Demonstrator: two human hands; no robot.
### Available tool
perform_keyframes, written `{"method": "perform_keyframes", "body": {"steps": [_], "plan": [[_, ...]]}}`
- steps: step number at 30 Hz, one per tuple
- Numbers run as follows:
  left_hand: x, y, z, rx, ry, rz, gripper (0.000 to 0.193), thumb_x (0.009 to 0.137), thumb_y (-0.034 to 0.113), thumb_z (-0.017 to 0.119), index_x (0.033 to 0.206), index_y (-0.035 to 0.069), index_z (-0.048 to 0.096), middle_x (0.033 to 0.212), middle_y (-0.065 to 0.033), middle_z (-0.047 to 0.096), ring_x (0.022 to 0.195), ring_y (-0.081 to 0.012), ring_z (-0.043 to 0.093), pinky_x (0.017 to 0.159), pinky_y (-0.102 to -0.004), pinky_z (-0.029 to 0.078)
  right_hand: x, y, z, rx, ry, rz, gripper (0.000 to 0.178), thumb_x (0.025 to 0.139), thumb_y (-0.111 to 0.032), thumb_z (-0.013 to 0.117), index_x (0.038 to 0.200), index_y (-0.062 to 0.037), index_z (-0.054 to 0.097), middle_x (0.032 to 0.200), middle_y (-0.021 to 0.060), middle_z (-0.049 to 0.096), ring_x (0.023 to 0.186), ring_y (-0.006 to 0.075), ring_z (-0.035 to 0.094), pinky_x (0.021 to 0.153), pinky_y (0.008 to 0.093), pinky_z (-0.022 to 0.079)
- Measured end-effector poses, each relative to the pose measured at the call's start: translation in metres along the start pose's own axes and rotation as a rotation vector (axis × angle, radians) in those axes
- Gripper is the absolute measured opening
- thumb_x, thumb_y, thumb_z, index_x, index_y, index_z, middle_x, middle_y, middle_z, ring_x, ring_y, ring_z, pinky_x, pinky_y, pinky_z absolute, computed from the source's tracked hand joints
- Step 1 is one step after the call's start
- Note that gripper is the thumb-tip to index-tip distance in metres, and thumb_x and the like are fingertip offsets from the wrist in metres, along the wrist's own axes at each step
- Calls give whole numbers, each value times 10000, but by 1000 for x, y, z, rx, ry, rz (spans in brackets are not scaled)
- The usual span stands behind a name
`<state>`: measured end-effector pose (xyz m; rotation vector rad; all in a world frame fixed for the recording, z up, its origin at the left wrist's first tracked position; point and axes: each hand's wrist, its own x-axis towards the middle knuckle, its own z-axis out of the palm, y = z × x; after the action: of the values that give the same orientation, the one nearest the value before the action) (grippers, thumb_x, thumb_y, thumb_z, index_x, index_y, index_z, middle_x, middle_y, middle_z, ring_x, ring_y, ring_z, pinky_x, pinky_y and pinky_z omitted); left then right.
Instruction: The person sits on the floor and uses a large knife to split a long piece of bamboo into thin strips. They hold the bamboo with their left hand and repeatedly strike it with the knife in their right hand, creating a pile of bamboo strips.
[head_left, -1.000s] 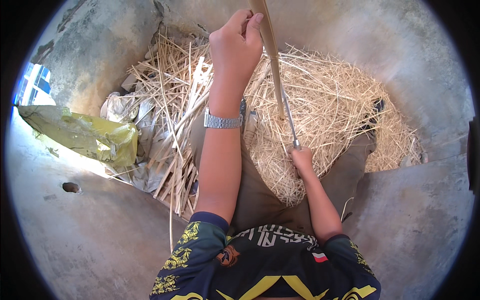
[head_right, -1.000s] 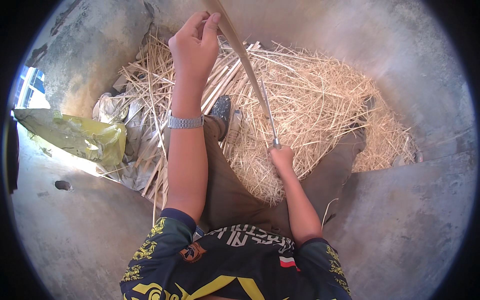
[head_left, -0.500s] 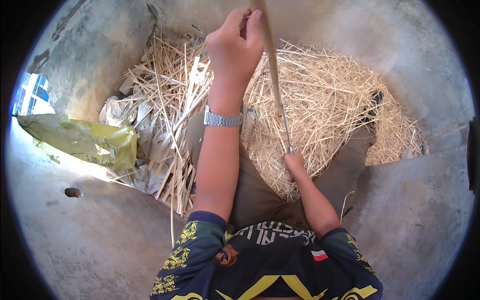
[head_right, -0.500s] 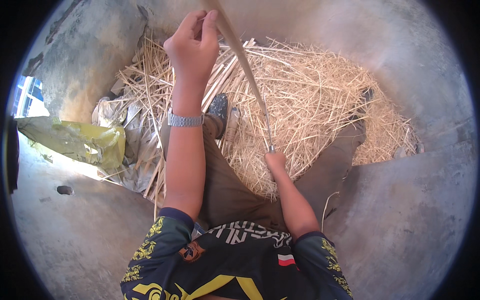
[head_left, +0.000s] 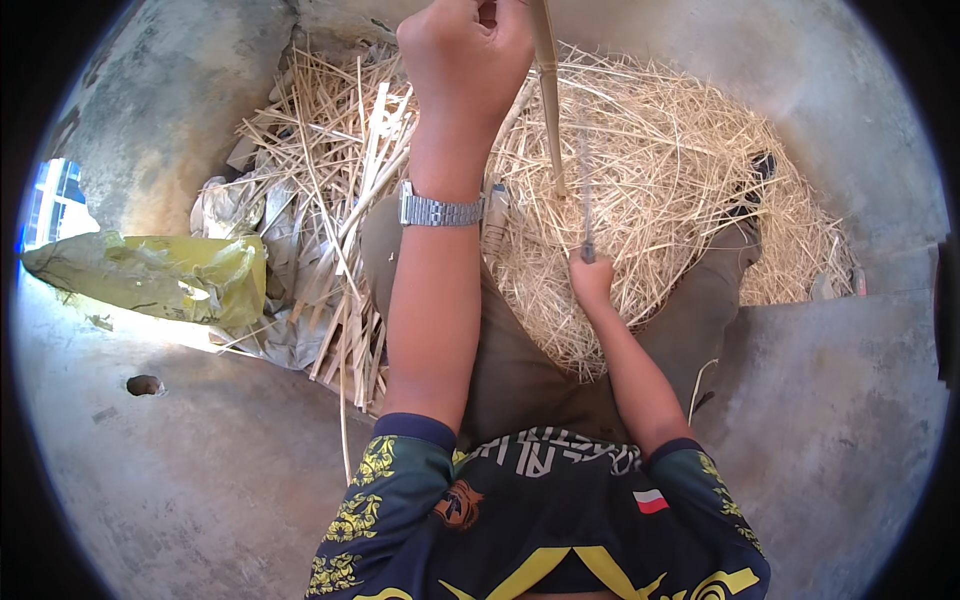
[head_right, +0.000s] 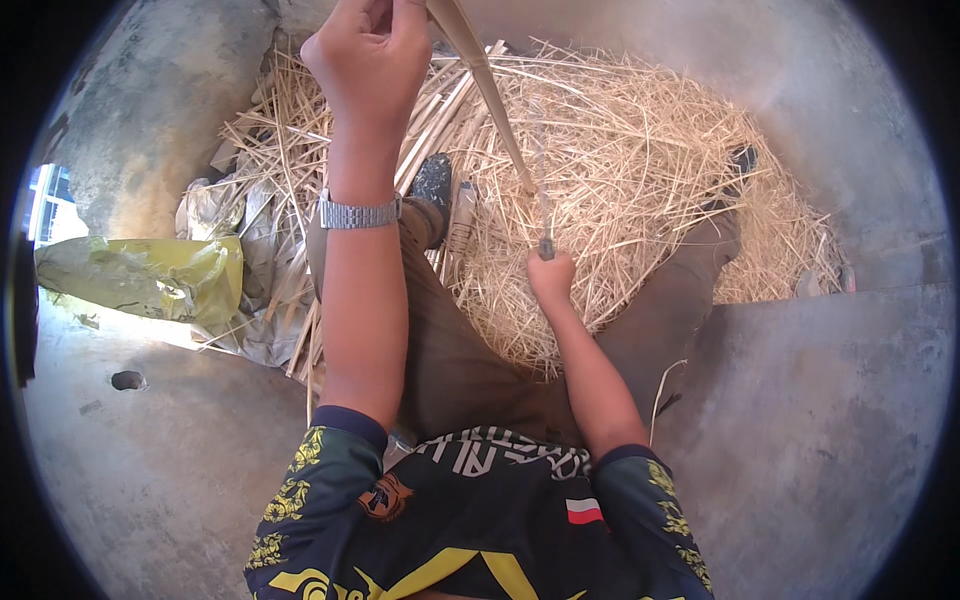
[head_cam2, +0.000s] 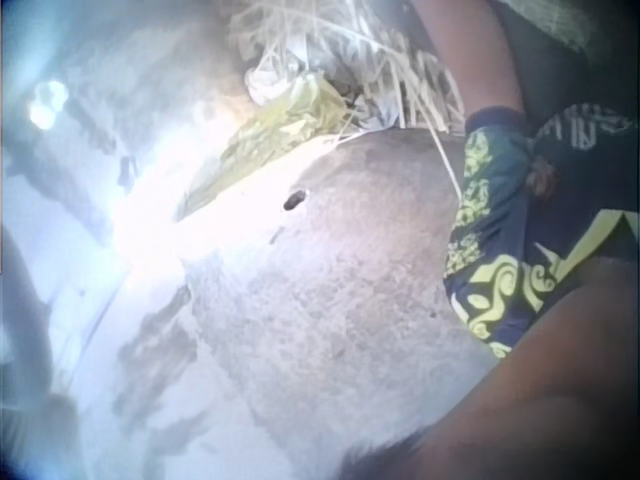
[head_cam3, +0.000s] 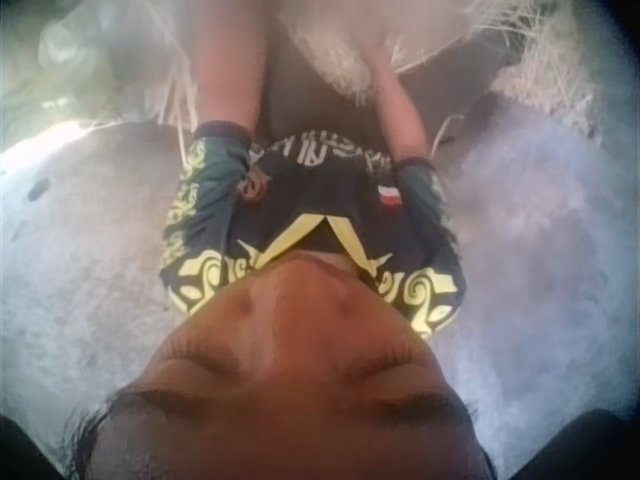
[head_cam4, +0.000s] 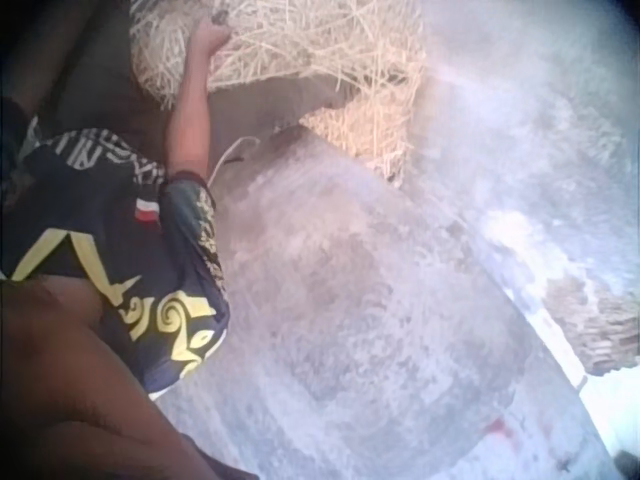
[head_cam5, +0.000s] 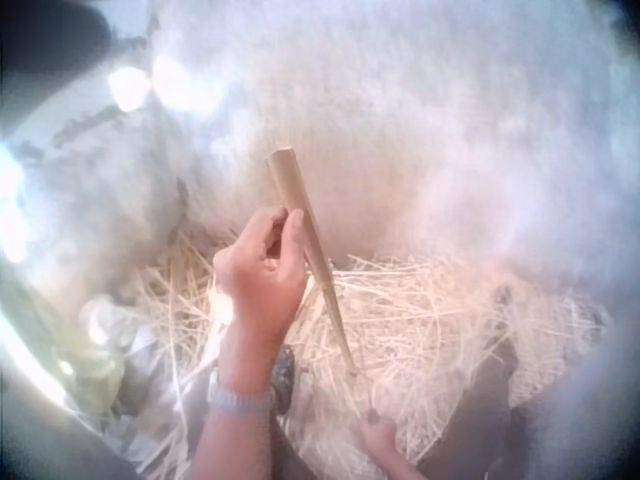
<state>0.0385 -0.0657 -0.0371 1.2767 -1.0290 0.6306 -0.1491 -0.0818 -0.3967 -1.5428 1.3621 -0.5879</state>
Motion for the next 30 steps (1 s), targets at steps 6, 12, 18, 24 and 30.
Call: {"method": "perform_keyframes", "body": {"steps": [6, 12, 18, 24, 30], "plan": [[-1, -5, 5, -4, 10, 82, 135, 935, 92, 703, 981, -33, 720, 755, -131, 729, 659, -134, 709, 595, -257, 537, -3, 26, -8, 158, -236, 595, 118, 813, -78, 638, 777, 23, 587, 581, 83, 527, 420, 166, 473, 378, 317, 350], [2, -4, -5, 31, 10, 30, 154, 944, 98, 696, 984, -49, 719, 769, -127, 734, 659, -113, 691, 594, -249, 523, -11, -42, -29, 11, -89, 63, 215, 840, -135, 683, 695, -30, 563, 556, 22, 521, 478, 137, 485, 487, 330, 373], [1, -7, 2, -9, 16, 20, 140, 943, 89, 693, 972, -46, 721, 775, -121, 736, 647, -108, 679, 590, -247, 513, -9, -32, -21, 142, 23, -112, 341, 891, -185, 669, 617, -42, 525, 553, 24, 537, 485, 117, 451, 503, 349, 366], [4, -10, 0, 4, 16, 69, 133, 942, 72, 686, 991, -44, 728, 776, -113, 740, 687, -108, 704, 623, -242, 536, -1, 37, -12, -33, -257, 602, 157, 876, -124, 631, 900, 31, 619, 606, 71, 558, 433, 154, 479, 411, 326, 390], [6, -10, -7, -10, -12, -75, 144, 950, 75, 676, 996, -51, 729, 781, -95, 746, 707, -105, 709, 638, -243, 548, 7, 6, -24, 233, -101, 299, 193, 832, -119, 697, 732, -37, 554, 547, 20, 486, 409, 128, 475, 371, 310, 356]]}}
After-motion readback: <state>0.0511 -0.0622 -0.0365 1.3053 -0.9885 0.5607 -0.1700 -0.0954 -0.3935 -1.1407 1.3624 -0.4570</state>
